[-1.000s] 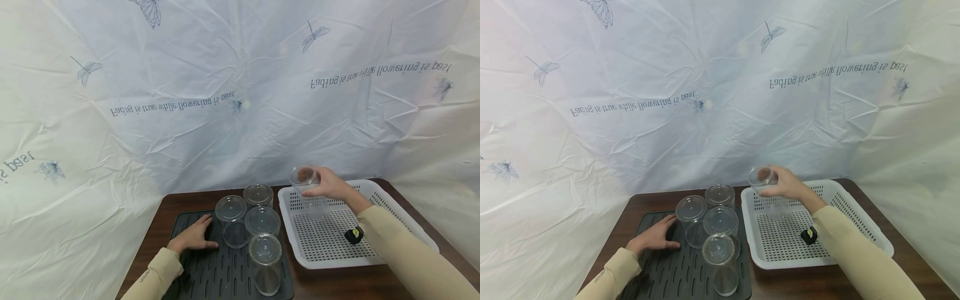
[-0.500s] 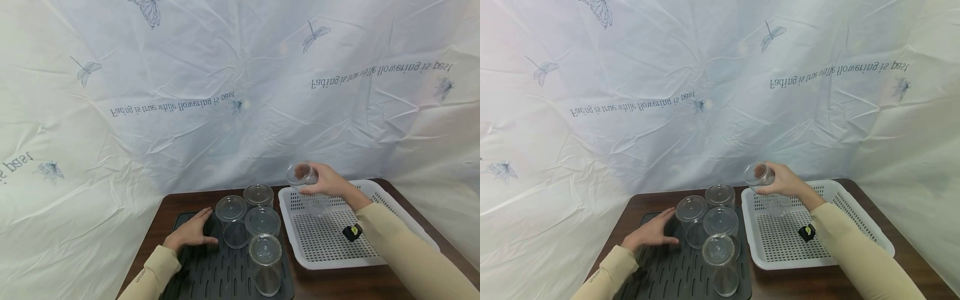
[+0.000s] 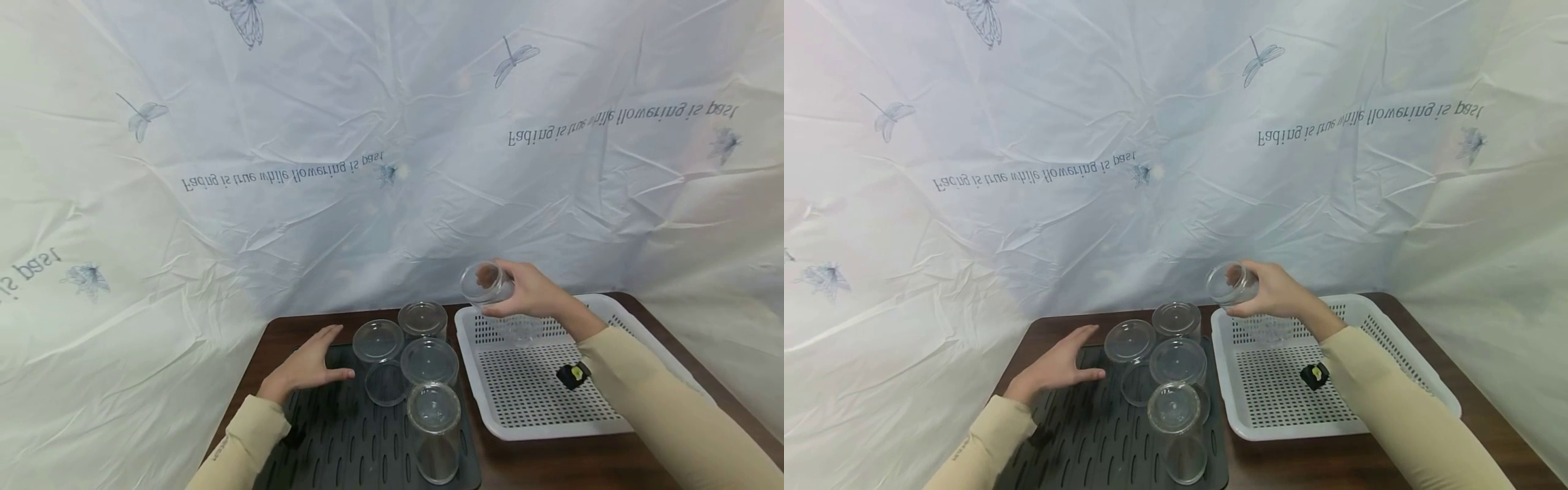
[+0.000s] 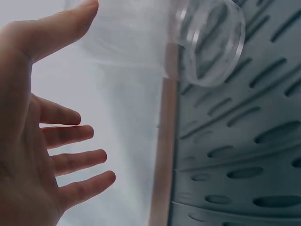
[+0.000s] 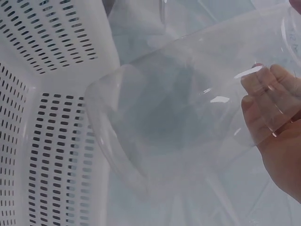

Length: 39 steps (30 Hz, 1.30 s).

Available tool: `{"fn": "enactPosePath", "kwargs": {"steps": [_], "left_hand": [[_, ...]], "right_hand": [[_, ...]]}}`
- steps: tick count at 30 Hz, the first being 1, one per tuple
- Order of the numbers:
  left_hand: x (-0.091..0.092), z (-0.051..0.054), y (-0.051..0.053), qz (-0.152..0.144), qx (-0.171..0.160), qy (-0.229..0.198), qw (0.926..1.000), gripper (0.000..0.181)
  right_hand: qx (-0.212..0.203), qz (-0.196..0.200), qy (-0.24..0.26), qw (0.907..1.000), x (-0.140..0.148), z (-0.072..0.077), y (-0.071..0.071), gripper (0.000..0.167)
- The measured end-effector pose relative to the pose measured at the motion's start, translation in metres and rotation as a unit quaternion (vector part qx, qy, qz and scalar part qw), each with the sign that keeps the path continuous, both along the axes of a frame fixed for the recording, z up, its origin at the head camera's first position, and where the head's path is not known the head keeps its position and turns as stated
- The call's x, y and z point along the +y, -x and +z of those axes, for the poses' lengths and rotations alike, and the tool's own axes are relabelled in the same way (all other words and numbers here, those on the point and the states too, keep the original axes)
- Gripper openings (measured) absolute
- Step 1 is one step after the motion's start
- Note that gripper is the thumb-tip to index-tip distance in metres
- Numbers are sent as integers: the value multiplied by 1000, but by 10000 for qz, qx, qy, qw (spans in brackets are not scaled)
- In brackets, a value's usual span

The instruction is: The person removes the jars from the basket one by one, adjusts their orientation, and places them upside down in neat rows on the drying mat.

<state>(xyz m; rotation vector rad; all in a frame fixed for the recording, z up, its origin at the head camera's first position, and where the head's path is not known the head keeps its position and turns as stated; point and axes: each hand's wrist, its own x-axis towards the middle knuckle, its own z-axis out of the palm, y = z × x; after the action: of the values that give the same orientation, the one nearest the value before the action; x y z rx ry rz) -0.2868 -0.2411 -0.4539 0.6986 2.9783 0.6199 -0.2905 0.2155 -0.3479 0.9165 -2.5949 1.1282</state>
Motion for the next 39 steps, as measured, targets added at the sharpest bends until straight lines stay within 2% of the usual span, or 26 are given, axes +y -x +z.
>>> {"fn": "enactPosePath", "kwargs": {"steps": [5,13,19,23,27,33,39], "left_hand": [[5,12,0,19,101,-198,9998,107],[13,25,2,-69,186,-463,9987,100],[18,33,1,-193,300,-697,9969,96],[23,41,-1,-237,378,-850,9954,94],[31,47,-3,-309,458,-1003,9934,92],[45,56,-3,-437,442,-1379,9885,88],[57,68,-1,-496,427,-1377,9883,86]], "right_hand": [[-24,-31,-118,9999,-5,7,-3,57],[366,-145,-302,9988,-13,14,-2,58],[571,-90,-448,9973,-21,16,-1,63],[661,12,-541,9963,-28,19,-2,59],[732,70,-718,9947,-35,21,-6,55],[794,98,-914,9926,-45,24,-10,57],[1082,150,-1144,9874,-53,30,-11,56]]}}
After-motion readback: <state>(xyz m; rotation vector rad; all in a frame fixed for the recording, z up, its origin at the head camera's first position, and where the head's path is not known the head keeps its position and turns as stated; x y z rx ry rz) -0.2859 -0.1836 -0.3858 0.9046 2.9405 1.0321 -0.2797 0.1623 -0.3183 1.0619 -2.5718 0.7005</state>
